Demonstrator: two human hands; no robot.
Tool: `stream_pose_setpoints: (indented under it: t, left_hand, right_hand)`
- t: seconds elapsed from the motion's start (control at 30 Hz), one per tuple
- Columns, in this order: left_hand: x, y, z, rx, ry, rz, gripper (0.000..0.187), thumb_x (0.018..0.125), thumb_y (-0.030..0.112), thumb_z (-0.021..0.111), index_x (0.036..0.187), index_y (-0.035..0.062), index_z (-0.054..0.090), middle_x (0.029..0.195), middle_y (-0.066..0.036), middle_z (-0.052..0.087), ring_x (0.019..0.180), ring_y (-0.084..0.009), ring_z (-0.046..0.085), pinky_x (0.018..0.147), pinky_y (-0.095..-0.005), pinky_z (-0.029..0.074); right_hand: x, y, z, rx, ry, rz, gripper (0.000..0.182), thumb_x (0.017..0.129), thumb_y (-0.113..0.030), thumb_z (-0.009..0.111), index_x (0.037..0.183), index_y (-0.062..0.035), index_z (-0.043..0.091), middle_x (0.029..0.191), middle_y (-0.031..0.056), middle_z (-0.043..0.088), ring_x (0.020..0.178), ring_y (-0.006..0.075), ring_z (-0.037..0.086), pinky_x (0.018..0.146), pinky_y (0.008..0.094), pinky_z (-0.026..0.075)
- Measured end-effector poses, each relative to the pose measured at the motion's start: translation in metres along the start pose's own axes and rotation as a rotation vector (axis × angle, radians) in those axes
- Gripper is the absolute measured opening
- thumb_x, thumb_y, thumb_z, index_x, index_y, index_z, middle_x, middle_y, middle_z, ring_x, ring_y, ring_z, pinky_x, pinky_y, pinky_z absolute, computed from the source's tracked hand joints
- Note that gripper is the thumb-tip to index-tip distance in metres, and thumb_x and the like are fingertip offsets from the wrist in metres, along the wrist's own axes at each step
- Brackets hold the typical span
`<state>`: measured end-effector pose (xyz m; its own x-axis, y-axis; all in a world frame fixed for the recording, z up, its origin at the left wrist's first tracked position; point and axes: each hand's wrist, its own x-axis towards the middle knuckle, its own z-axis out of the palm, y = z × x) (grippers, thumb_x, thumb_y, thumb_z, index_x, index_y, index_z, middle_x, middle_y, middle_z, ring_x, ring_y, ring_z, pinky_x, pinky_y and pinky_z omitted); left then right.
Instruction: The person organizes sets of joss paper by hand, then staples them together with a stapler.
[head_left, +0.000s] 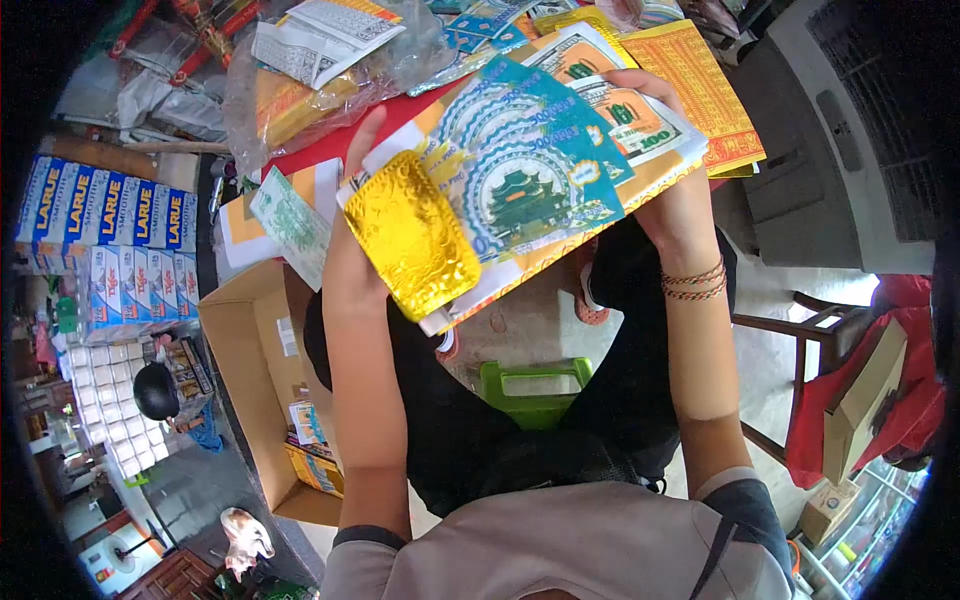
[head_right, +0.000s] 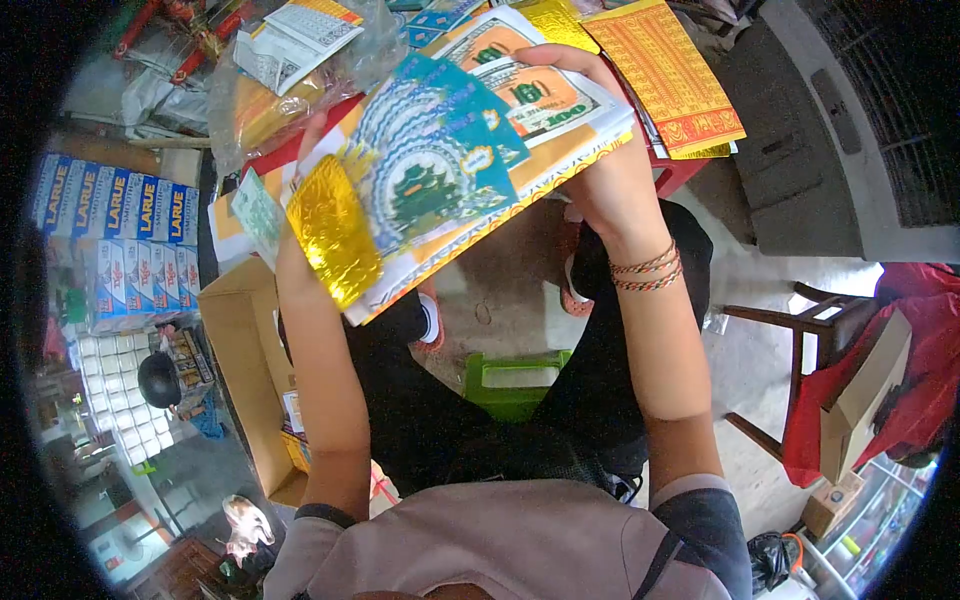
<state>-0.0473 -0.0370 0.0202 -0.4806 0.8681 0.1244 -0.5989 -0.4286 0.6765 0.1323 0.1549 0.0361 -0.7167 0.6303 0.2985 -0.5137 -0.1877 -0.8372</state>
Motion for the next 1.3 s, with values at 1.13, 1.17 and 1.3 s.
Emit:
stream_pose_setpoints:
  t: [1.13,1.17,1.3]
  left_hand:
    - [0.009,0.001,-0.017,0.571,0.388,-0.024,0.05,0.078,-0.002,0.069,0.121,-0.0039,0.044,0.11,-0.012,0.06,0.099,-0.0185,0.061,0.084,-0.0296,0.051]
    - [0.01,0.002,-0.017,0.609,0.419,-0.027,0.049,0.078,-0.002,0.069,0.12,-0.0048,0.043,0.11,-0.013,0.06,0.098,-0.0187,0.062,0.084,-0.0295,0.051]
    - [0.013,0.004,-0.02,0.762,0.486,0.018,0.052,0.078,-0.003,0.069,0.121,-0.0065,0.041,0.11,-0.015,0.059,0.098,-0.0191,0.061,0.086,-0.0298,0.051]
  right_hand:
    - [0.005,0.019,-0.012,-0.296,0.162,0.355,0.038,0.089,-0.013,0.059,0.122,0.0021,0.05,0.104,0.0096,0.063,0.093,0.0136,0.062,0.082,0.0262,0.048]
    - [0.005,0.02,-0.012,-0.339,0.13,0.35,0.035,0.089,-0.013,0.059,0.12,0.0033,0.052,0.103,0.0082,0.063,0.093,0.0122,0.061,0.082,0.0249,0.047]
    - [0.009,0.029,-0.011,-0.561,0.07,0.24,0.033,0.087,-0.012,0.058,0.114,0.0066,0.053,0.097,0.0103,0.066,0.088,0.0137,0.063,0.078,0.0267,0.049]
